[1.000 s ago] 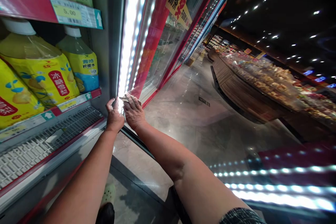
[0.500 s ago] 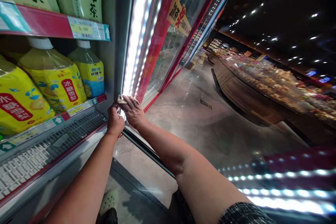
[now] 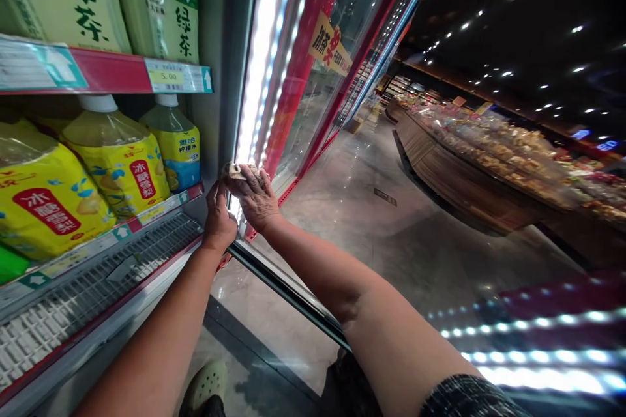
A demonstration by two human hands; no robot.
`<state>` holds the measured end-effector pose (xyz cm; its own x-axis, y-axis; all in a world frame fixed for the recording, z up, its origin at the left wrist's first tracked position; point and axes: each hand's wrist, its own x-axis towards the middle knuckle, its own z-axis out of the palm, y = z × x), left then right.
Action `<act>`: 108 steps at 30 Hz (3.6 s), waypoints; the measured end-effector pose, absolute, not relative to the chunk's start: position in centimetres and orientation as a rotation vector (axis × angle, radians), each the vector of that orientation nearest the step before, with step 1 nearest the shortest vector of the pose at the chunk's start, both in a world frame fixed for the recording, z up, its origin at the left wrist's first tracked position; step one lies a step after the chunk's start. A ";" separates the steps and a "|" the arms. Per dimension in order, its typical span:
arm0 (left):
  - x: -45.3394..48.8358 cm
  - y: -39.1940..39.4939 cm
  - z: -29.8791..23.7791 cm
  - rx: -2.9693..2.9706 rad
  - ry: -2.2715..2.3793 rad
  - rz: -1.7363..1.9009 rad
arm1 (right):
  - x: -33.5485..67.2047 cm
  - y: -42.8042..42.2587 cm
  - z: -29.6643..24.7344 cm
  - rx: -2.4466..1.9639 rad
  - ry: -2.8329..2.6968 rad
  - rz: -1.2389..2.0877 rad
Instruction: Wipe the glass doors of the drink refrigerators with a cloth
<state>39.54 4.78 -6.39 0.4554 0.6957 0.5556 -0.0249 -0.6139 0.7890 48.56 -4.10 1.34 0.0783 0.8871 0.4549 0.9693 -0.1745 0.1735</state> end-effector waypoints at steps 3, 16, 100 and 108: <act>39.8 5.3 -5.7 1.961 0.569 1.158 | 48.4 -4.1 1.7 -2.204 -1.883 -0.686; 39.9 5.8 -2.6 2.127 0.594 1.143 | 48.1 -5.0 4.3 -2.211 -1.786 -0.769; 42.0 0.2 -0.1 2.437 0.644 0.736 | 47.8 -27.1 -1.8 -2.316 -1.750 -0.669; 42.4 0.0 0.2 2.463 0.686 0.599 | 47.4 -30.3 -2.4 -2.345 -1.722 -0.641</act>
